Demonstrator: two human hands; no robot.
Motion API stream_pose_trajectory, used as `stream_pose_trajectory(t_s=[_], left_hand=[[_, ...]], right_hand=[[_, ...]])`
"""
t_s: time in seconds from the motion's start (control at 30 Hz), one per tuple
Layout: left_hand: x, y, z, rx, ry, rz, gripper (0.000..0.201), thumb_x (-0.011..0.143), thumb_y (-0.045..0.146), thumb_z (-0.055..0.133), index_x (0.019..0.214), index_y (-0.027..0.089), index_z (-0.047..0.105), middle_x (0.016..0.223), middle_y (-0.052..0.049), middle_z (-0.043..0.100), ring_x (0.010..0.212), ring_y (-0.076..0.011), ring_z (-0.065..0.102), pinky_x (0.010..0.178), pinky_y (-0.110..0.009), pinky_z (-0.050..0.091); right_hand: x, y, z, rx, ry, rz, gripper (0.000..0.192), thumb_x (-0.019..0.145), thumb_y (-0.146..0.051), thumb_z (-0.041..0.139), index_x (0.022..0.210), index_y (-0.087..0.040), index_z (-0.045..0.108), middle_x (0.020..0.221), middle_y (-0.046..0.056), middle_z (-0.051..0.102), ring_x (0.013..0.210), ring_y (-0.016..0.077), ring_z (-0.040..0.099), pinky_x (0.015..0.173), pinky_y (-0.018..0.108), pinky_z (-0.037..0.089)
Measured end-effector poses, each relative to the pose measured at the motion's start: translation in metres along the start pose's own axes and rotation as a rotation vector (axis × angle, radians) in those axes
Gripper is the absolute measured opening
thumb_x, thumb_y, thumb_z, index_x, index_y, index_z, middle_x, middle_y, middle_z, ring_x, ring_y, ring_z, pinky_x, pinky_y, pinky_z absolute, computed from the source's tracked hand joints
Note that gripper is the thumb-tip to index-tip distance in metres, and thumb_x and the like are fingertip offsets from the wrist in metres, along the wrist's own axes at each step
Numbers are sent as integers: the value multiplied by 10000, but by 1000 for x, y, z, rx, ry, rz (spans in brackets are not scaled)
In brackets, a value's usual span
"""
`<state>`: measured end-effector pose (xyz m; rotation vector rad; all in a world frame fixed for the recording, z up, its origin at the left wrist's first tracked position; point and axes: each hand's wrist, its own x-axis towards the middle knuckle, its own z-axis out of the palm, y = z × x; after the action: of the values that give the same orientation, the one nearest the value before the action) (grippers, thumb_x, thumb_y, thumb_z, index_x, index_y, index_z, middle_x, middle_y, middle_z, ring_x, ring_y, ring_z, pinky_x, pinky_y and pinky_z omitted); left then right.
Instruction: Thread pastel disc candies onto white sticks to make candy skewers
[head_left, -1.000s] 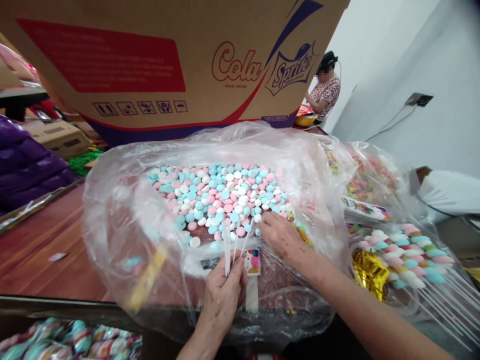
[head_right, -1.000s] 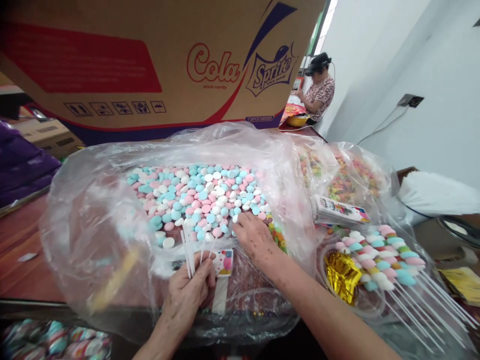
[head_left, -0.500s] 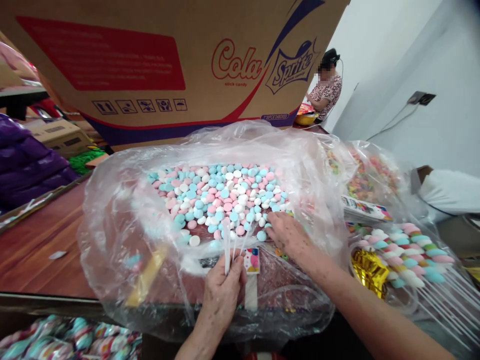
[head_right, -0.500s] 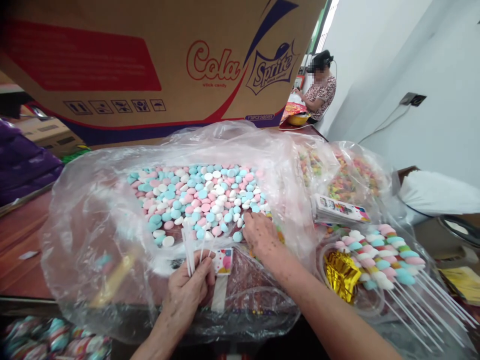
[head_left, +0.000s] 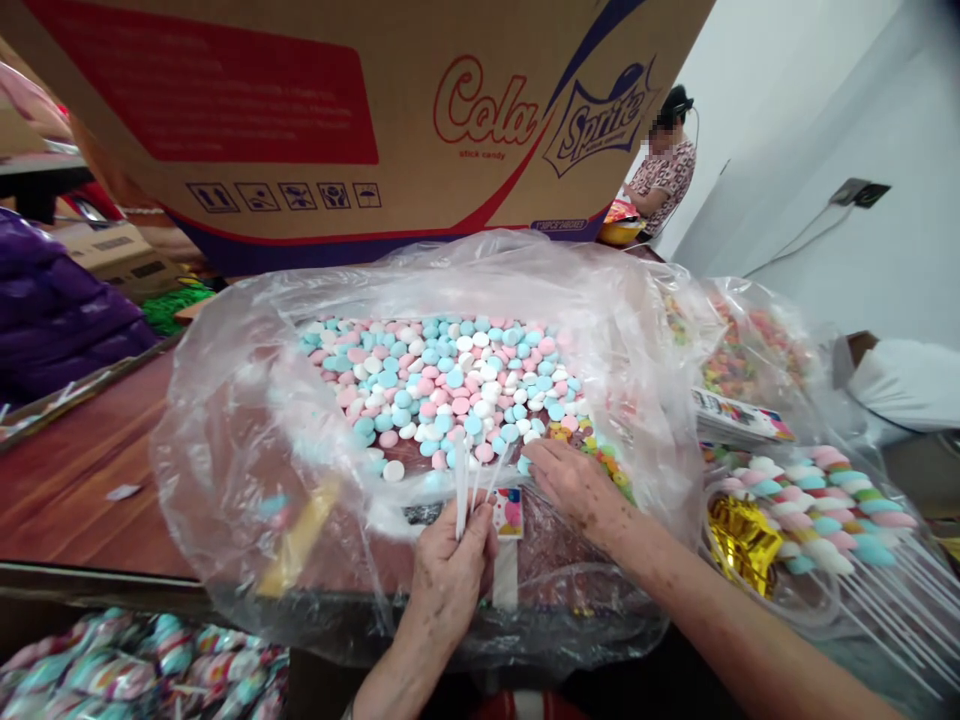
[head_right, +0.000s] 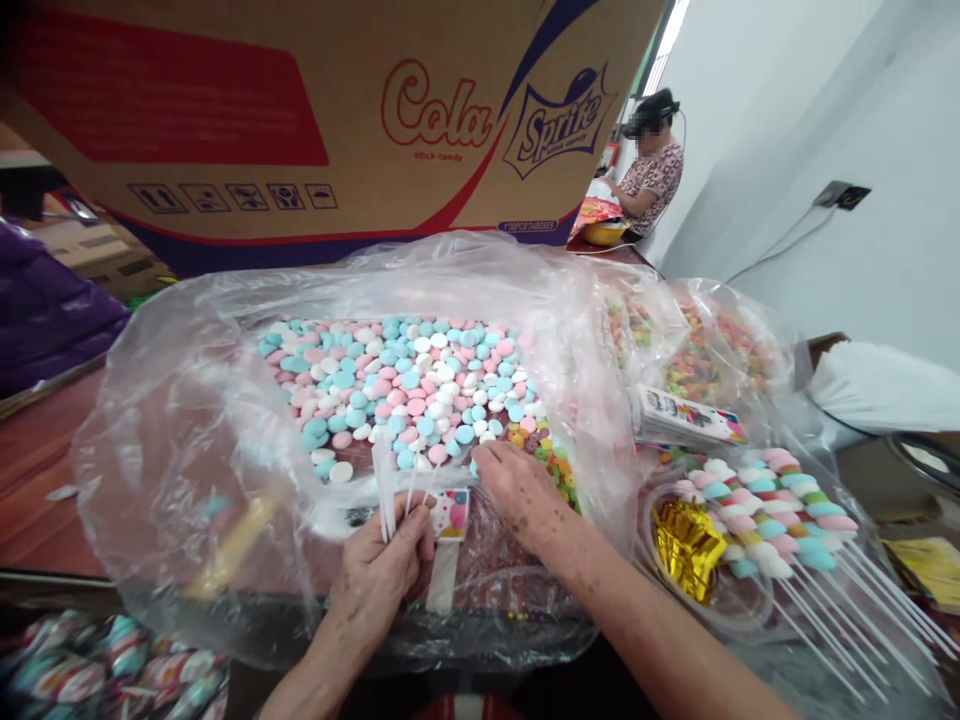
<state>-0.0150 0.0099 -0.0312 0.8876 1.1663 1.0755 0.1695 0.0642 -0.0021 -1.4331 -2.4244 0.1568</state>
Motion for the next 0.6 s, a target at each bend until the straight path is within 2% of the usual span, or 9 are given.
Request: stream_pose_trajectory(t_s=[0.23, 0.6], left_hand=[[-3, 8, 4, -11, 15, -25, 357, 827, 512, 635, 906, 166, 597, 465, 103, 448, 326, -47, 278, 320, -166, 228], [-2, 5, 1, 3, -2, -15, 336, 856, 498, 617, 930, 171, 609, 475, 100, 451, 333, -52, 291, 329, -172, 243]], right_hand=[[-2, 1, 4, 33, 18, 22, 188, 927, -74, 436, 906, -174, 594, 892, 77, 659, 881, 199, 617, 788, 284, 468], [2, 5, 12, 169, 182, 31, 159, 890, -87, 473, 967, -177, 578, 930, 73, 657, 867, 198, 627, 800, 283, 480]])
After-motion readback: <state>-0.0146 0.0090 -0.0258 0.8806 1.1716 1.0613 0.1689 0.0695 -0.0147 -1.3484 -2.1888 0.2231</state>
